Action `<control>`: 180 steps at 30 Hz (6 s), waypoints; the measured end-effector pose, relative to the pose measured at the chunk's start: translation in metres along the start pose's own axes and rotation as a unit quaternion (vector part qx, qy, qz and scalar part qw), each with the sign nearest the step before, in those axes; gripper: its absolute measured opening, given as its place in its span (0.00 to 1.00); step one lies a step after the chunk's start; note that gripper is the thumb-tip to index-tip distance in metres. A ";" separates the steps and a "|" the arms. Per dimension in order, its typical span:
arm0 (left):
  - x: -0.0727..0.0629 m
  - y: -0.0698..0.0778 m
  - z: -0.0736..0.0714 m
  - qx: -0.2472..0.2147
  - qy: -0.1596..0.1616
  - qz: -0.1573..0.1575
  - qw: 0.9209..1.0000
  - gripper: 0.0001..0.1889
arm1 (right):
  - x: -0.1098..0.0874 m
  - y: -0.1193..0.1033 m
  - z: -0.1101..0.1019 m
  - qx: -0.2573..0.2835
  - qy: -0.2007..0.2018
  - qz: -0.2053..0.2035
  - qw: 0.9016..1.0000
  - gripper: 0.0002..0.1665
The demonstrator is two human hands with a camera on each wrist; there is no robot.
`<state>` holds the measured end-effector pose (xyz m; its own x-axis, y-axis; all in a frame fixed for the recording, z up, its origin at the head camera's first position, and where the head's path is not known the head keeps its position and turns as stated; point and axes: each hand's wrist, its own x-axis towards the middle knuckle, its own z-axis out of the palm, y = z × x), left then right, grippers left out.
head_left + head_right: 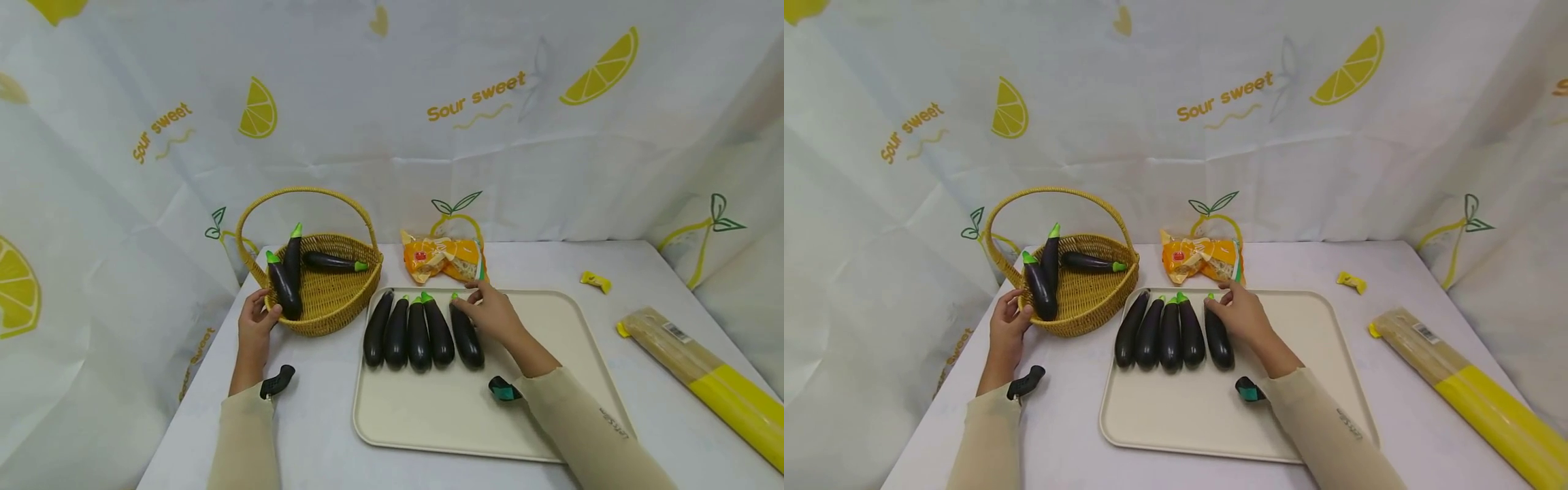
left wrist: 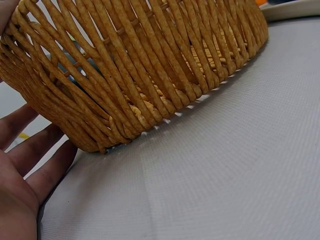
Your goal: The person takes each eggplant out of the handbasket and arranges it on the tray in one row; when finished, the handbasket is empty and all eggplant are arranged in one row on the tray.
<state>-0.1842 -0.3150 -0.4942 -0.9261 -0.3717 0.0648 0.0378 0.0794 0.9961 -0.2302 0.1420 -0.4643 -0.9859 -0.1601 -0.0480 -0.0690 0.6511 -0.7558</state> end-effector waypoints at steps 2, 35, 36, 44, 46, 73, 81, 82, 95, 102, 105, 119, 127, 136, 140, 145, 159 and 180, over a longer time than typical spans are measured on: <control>0.001 0.000 -0.001 0.000 0.003 0.000 1.000 0.28 | 0.005 -0.008 -0.001 0.007 0.000 -0.019 1.000 0.36; 0.003 -0.009 -0.005 -0.019 0.001 0.031 0.999 0.26 | 0.129 -0.178 0.127 -0.103 -0.137 -0.237 0.956 0.31; 0.003 -0.009 -0.005 -0.018 0.001 0.030 0.999 0.26 | 0.132 -0.178 0.130 -0.106 -0.144 -0.228 0.957 0.31; 0.004 -0.008 -0.002 -0.006 0.001 0.024 1.000 0.26 | 0.144 -0.180 0.140 -0.161 -0.172 -0.176 0.956 0.41; 0.003 -0.008 -0.002 0.002 0.002 0.019 1.000 0.27 | 0.145 -0.180 0.141 -0.176 -0.181 -0.167 0.953 0.43; 0.001 -0.004 -0.002 -0.002 -0.006 0.026 1.000 0.27 | 0.133 -0.181 0.136 -0.269 -0.166 -0.170 0.933 0.32; 0.005 -0.006 -0.004 -0.019 -0.012 0.027 0.999 0.27 | 0.115 -0.191 0.120 -0.241 -0.085 -0.166 0.952 0.35; 0.005 -0.006 -0.004 -0.017 -0.012 0.025 0.999 0.28 | 0.113 -0.192 0.118 -0.228 -0.076 -0.165 0.957 0.36; 0.001 -0.003 -0.002 -0.033 -0.009 0.016 0.999 0.27 | 0.099 -0.190 0.116 0.030 -0.029 -0.223 0.974 0.34; 0.001 -0.002 -0.003 -0.023 -0.010 0.017 1.000 0.28 | 0.088 -0.190 0.111 0.161 -0.019 -0.263 0.951 0.26; 0.003 -0.004 -0.003 -0.019 -0.009 0.023 1.000 0.28 | 0.081 -0.196 0.102 0.187 -0.018 -0.280 0.942 0.25; 0.002 -0.007 -0.001 -0.026 -0.010 0.025 0.999 0.27 | 0.057 -0.174 0.035 0.169 0.052 -0.304 0.936 0.26; 0.004 -0.005 -0.005 -0.010 -0.007 0.011 1.000 0.29 | 0.054 -0.136 0.006 0.165 0.047 -0.264 0.949 0.28; 0.001 -0.002 -0.003 -0.011 -0.002 0.001 1.000 0.28 | 0.046 -0.093 -0.021 0.173 0.072 -0.207 0.960 0.29; 0.002 0.000 -0.003 -0.010 -0.003 0.005 1.000 0.27 | 0.042 -0.072 -0.034 0.166 0.088 -0.192 0.963 0.30; 0.003 0.002 -0.003 -0.002 -0.006 0.008 1.000 0.28 | 0.035 -0.047 -0.051 0.155 0.095 -0.159 0.970 0.33; 0.001 -0.001 -0.002 -0.007 -0.005 0.003 1.000 0.27 | 0.015 0.015 -0.055 0.144 0.079 -0.060 0.985 0.37; 0.003 -0.003 -0.001 -0.026 -0.006 0.013 1.000 0.26 | 0.018 0.041 -0.020 -0.030 0.009 0.025 0.999 0.34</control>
<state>-0.1871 -0.3171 -0.4972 -0.9290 -0.3590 0.0899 0.0811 0.0395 0.9959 -0.2535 0.1813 -0.4830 -0.9910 -0.1125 -0.0727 -0.0273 0.7011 -0.7125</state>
